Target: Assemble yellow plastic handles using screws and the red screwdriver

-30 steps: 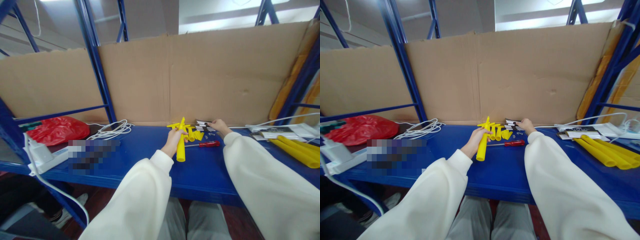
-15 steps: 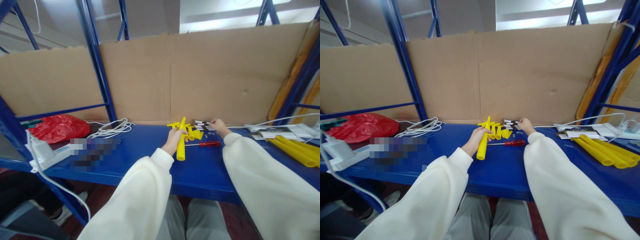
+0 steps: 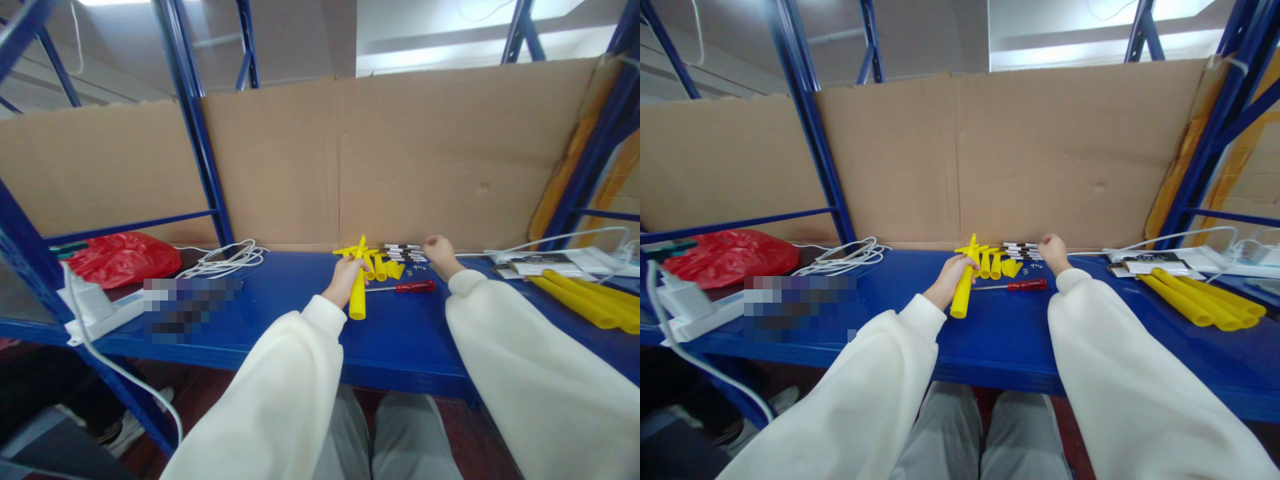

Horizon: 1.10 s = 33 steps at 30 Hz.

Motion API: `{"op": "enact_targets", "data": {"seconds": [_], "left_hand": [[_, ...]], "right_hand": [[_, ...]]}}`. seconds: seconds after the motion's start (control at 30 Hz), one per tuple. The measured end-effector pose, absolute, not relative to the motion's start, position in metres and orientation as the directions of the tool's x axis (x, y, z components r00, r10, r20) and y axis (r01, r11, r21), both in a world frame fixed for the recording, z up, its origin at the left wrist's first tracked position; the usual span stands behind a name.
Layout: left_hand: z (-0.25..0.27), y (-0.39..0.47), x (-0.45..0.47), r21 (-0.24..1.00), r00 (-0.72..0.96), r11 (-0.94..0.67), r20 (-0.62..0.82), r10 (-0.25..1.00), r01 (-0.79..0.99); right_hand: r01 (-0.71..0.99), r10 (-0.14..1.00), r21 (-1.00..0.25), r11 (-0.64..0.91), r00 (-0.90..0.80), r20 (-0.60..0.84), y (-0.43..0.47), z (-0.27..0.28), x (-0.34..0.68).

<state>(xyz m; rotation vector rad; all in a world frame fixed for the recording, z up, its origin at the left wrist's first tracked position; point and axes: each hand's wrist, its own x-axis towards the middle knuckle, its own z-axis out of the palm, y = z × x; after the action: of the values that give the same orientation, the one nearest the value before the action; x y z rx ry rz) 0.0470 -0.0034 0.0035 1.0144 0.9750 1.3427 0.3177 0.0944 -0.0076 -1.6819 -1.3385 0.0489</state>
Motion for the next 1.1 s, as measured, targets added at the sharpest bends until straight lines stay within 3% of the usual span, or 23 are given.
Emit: {"op": "enact_targets", "data": {"seconds": [0.1,0.27,0.57,0.83,1.1], "left_hand": [[0.004,-0.001,0.044,0.975,0.001,-0.011,0.011,1.000,-0.223],[0.006,0.001,0.028,0.994,-0.089,-0.045,0.037,0.995,-0.095],[0.004,0.006,-0.024,0.994,-0.172,0.014,0.005,0.985,0.109],[0.000,0.008,-0.032,0.995,-0.042,0.048,-0.044,0.998,0.092],[0.003,0.013,-0.037,0.975,0.048,0.092,-0.104,0.993,0.203]], "right_hand": [[0.723,0.751,-0.690,0.028,0.440,0.492,0.074,-0.006,0.314],[0.754,0.793,-0.650,0.096,0.337,0.508,0.041,-0.009,0.306],[0.791,0.931,-0.526,0.313,-0.146,0.335,0.005,-0.009,0.278],[0.771,0.927,-0.515,0.374,-0.302,0.221,0.000,-0.012,0.281],[0.853,0.886,-0.280,0.441,-0.364,0.288,0.000,-0.019,0.276]]}}
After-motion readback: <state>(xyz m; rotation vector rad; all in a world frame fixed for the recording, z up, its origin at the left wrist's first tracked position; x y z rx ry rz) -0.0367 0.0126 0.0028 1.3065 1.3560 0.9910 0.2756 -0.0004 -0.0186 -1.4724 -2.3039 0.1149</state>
